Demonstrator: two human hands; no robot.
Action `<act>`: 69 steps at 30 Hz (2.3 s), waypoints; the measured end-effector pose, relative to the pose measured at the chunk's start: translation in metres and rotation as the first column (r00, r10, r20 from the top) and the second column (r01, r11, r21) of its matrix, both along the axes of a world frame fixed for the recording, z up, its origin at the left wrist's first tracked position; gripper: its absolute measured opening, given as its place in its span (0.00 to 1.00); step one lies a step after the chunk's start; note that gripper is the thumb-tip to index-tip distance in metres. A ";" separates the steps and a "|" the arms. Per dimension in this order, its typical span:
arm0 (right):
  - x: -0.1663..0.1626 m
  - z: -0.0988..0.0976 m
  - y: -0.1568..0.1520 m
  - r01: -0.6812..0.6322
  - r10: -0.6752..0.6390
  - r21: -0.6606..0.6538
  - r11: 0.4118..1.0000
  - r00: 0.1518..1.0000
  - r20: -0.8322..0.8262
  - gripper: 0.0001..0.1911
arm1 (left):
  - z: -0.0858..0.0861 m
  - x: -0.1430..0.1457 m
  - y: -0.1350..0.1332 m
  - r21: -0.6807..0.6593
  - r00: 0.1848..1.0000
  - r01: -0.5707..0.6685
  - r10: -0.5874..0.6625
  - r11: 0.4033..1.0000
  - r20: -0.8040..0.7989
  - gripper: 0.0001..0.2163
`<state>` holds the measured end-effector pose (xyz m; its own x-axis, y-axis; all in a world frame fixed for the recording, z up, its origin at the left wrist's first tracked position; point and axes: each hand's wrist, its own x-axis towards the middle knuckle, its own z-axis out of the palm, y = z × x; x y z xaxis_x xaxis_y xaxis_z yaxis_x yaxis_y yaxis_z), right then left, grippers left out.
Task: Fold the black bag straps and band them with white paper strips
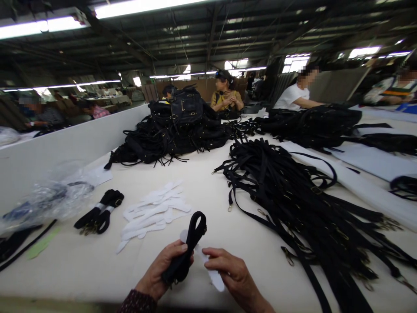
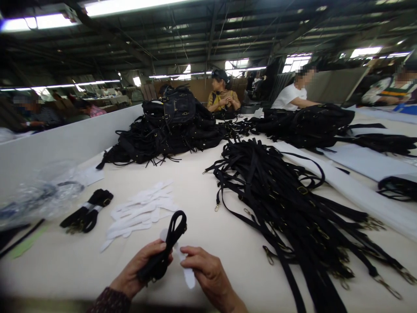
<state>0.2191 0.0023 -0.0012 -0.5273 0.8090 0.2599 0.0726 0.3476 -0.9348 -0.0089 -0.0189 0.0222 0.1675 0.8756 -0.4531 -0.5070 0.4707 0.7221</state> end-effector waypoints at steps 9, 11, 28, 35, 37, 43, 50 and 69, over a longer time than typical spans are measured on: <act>-0.022 0.006 0.002 0.030 -0.037 -0.112 0.993 0.997 -0.062 0.09 | -0.015 -0.001 0.008 0.216 0.743 0.202 -0.006 0.955 -0.670 0.10; -0.032 0.004 0.004 0.080 -0.084 -0.149 0.986 0.996 -0.021 0.09 | -0.022 0.001 0.009 0.276 0.588 0.283 0.061 0.919 -0.806 0.11; -0.059 -0.022 0.015 0.274 -0.390 -0.581 0.766 0.917 -0.082 0.15 | -0.057 0.003 0.008 0.285 0.423 0.234 0.166 0.930 -0.891 0.23; -0.060 -0.019 0.016 0.297 -0.397 -0.578 0.760 0.917 -0.051 0.12 | -0.057 0.002 0.012 0.229 0.432 0.208 0.120 0.951 -0.894 0.25; -0.060 -0.018 0.020 0.289 -0.346 -0.591 0.753 0.938 0.018 0.10 | -0.058 0.002 0.012 0.232 0.423 0.218 0.122 0.948 -0.898 0.25; -0.061 -0.016 0.034 0.295 -0.241 -0.598 0.745 0.955 0.171 0.06 | -0.063 0.003 0.006 0.298 0.369 0.244 0.196 0.923 -0.908 0.23; -0.064 -0.023 0.037 0.305 -0.241 -0.598 0.741 0.952 0.186 0.05 | -0.067 0.004 0.001 0.351 0.304 0.319 0.256 0.880 -0.918 0.21; -0.065 -0.013 0.034 0.321 -0.249 -0.510 0.798 0.946 0.205 0.26 | -0.069 0.006 0.000 0.382 0.238 0.429 0.305 0.819 -0.922 0.21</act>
<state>0.1538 0.0361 -0.0140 -0.2492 0.9198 -0.3032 0.2146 -0.2529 -0.9434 -0.0026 -0.0189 -0.0465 0.0208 0.9884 0.1508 0.7101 -0.1207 0.6936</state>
